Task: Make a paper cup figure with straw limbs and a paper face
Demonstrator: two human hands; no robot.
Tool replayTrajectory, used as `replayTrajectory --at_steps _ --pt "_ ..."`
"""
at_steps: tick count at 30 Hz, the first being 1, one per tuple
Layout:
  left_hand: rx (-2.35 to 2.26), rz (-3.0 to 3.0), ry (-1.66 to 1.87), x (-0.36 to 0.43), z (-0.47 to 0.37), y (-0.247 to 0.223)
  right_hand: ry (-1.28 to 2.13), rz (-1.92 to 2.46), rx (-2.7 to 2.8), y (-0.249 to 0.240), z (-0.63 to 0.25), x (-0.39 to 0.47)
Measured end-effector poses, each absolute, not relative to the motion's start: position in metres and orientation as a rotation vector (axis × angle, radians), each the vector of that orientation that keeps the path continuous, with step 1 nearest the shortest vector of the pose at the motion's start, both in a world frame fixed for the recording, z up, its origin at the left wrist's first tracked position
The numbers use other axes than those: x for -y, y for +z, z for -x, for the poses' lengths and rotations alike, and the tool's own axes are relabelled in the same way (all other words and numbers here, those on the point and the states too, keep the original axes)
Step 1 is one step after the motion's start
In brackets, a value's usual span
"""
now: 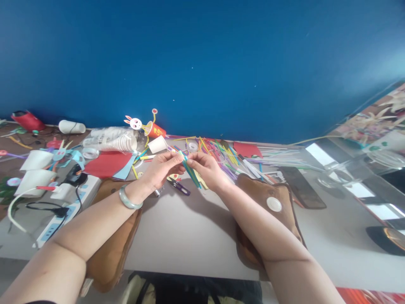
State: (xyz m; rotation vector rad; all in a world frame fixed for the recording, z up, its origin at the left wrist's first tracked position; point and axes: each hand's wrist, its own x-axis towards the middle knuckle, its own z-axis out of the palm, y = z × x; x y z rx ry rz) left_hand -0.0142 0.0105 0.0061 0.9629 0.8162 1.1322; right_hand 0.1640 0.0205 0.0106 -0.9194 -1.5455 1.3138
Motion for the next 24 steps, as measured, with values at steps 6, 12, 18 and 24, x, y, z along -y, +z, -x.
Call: replayTrajectory --at_steps 6,12,18,24 --pt "-0.844 -0.988 1.199 -0.0116 0.013 0.0056 1.277 0.935 1.516 0.0073 -0.1635 -0.0228" --pt "-0.868 -1.038 1.208 -0.0107 0.0123 0.0059 1.261 0.934 1.575 0.0097 -0.1677 -0.0245" --pt "-0.852 -1.0 1.129 -0.0104 0.0123 0.0072 1.342 0.924 1.544 0.0096 -0.1672 -0.0272" --pt "-0.83 -0.971 1.043 -0.013 0.0137 0.0041 1.382 0.906 1.523 0.0089 -0.1649 -0.0258"
